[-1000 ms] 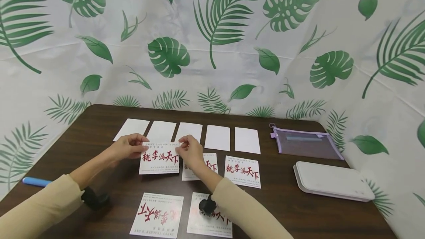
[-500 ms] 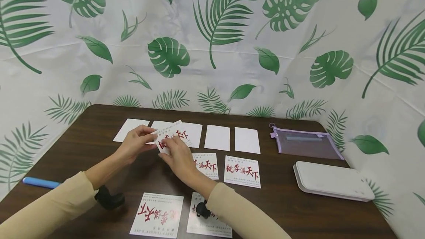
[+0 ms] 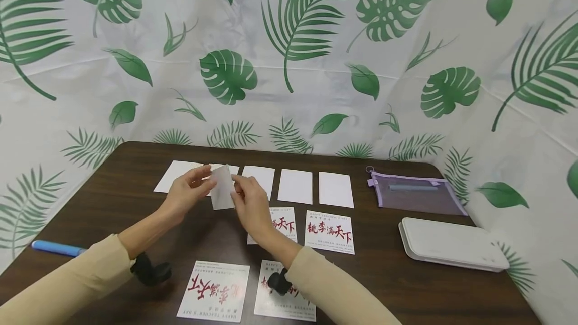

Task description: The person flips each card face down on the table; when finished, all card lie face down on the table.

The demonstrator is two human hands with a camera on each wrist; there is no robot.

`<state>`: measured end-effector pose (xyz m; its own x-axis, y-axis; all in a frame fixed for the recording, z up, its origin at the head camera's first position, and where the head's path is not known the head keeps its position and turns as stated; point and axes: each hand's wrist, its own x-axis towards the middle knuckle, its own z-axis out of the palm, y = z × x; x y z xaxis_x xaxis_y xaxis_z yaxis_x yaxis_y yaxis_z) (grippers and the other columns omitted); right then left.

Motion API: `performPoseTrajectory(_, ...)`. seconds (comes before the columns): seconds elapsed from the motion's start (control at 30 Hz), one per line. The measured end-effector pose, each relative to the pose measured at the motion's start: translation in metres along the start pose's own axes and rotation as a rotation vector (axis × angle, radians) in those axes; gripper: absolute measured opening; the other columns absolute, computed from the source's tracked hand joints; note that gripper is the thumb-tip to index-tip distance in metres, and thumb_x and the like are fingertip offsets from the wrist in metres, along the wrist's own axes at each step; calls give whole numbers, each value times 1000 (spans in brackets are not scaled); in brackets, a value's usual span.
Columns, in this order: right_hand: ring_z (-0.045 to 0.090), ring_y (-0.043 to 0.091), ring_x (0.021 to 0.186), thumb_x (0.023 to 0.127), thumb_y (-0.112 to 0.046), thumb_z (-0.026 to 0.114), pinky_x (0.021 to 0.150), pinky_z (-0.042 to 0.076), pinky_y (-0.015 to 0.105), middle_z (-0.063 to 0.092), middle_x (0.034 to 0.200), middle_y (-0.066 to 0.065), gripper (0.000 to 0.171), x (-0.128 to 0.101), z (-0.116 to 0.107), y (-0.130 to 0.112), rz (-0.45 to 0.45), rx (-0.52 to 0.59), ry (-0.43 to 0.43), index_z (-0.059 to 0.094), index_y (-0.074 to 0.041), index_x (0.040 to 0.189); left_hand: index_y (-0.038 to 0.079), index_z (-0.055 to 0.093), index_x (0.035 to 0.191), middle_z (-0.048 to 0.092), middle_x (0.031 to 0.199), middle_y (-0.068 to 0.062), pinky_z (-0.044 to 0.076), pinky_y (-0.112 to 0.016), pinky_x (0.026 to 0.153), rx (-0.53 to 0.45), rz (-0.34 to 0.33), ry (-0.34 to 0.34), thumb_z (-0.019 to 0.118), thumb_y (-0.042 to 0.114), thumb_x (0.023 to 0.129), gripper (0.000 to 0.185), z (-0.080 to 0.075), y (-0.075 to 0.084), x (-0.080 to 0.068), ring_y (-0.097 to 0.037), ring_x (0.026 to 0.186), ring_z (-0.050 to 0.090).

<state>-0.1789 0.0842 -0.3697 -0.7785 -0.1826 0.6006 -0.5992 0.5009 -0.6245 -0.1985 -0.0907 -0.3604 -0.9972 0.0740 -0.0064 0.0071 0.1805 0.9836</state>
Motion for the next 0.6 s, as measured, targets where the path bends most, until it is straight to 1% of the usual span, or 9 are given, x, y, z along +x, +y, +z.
performPoseTrajectory(0.07,59,19,69,81,9,65,55,54,21,55,80,11,34,0,0,1,132,124,6,61,3,114,-2,40,139,44,140,-21,42,-44,101,72,-36,29,62,12,90,56,-5,-8,0,-35,125,46)
performPoseTrajectory(0.13,60,19,67,81,10,63,54,55,26,55,81,14,38,0,0,2,260,236,3,59,2,117,-2,41,139,46,138,-22,41,-44,102,109,-73,49,63,11,89,56,-10,-14,-2,-35,125,46)
performPoseTrajectory(0.17,59,18,65,82,10,63,54,56,29,55,81,15,40,-1,1,3,320,284,-3,58,1,120,-2,43,138,48,136,-22,41,-42,101,125,-83,57,64,11,88,55,-13,-18,-3,-34,123,47)
performPoseTrajectory(0.23,57,15,61,82,9,62,55,56,32,55,82,15,42,-3,2,4,411,347,-16,56,0,123,-2,47,135,53,130,-23,46,-36,97,156,-85,66,65,11,88,52,-18,-22,-6,-32,117,51)
performPoseTrajectory(0.3,55,12,57,82,9,63,55,57,34,55,80,15,44,-6,3,6,481,375,-32,54,0,125,-2,50,133,57,124,-22,49,-28,90,189,-79,57,66,10,87,50,-23,-25,-8,-30,112,54)
performPoseTrajectory(0.4,53,8,54,80,10,63,54,56,32,56,75,10,46,-11,7,9,561,387,-65,54,4,125,-3,51,131,60,118,-22,51,-21,78,239,-82,25,68,9,85,51,-30,-28,-11,-26,103,58)
performPoseTrajectory(0.5,53,7,52,78,10,65,52,56,29,56,72,7,45,-17,12,12,611,383,-122,54,7,122,-6,52,129,62,114,-23,54,-24,74,278,-98,-18,70,5,82,52,-36,-33,-14,-23,96,61)
performPoseTrajectory(0.6,54,8,50,78,9,66,51,55,28,57,69,7,43,-22,18,13,643,369,-199,54,9,120,-9,54,125,63,108,-22,56,-28,72,334,-103,-47,72,3,79,51,-42,-39,-18,-21,91,62)
